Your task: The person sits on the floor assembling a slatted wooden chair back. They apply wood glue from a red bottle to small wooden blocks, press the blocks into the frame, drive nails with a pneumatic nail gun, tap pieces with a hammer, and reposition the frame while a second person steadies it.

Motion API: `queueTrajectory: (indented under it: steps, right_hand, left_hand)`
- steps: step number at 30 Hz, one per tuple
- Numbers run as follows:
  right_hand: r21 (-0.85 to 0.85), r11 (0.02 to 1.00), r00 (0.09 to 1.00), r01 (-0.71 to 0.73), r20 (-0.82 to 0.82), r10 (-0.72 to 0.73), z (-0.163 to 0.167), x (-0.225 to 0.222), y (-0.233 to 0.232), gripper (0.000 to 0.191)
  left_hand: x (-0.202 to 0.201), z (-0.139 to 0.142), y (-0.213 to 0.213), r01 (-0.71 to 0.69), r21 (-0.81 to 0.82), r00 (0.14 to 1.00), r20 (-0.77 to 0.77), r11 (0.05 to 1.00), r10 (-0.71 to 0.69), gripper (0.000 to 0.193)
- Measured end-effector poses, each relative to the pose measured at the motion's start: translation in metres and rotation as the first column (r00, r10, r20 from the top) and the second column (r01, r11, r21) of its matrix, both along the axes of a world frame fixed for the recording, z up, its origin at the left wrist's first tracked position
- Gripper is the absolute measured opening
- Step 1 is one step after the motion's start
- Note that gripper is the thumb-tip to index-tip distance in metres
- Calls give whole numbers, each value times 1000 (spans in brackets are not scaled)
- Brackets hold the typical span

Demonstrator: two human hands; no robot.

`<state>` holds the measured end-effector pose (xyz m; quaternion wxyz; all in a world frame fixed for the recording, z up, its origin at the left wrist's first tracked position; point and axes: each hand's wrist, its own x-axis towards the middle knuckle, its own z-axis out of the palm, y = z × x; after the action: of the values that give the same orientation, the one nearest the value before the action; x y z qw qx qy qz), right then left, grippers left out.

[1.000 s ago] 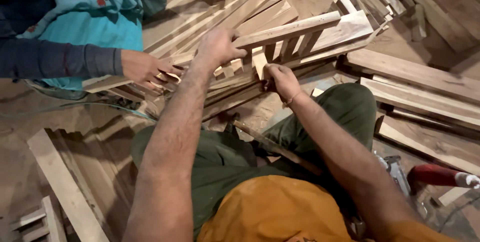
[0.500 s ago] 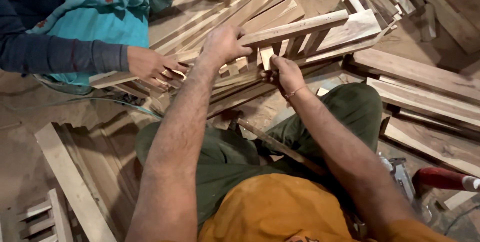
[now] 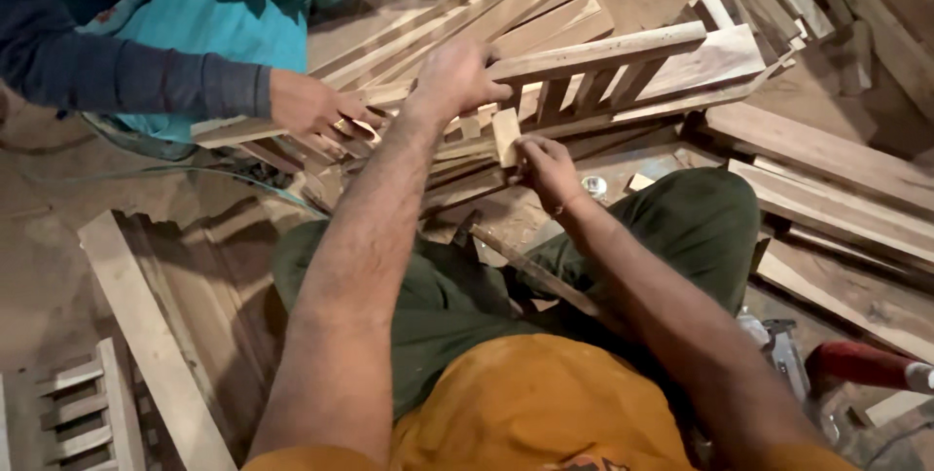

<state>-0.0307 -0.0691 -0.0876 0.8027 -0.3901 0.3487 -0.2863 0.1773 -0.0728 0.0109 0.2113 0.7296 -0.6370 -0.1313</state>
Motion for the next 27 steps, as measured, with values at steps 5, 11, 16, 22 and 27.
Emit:
queueTrajectory:
  steps: [5,11,16,22,27]
  right_hand:
    - [-183,982,999,-40,-22,36,1,28,-1,25]
    - [-53,997,998,-49,38,51,10,31,1,21]
    - [-27,999,992,-22,127,26,20,33,6,24]
    - [-87,996,1000,-24,9,24,14,37,2,26]
    - [-97,994,997,-41,65,48,10,37,-7,27]
  left_hand:
    - [-1,6,0,0,83,999,-43,997,4,42]
    - [1,3,-2,20,0,999,38,1000,-20,43]
    - [1,3,-2,11,63,1000,-25,998,-9,41]
    - [-1,6,-1,4,76,1000,-23,997,-2,40]
    - [-4,6,-1,-23,58,999,-34,998,25,43]
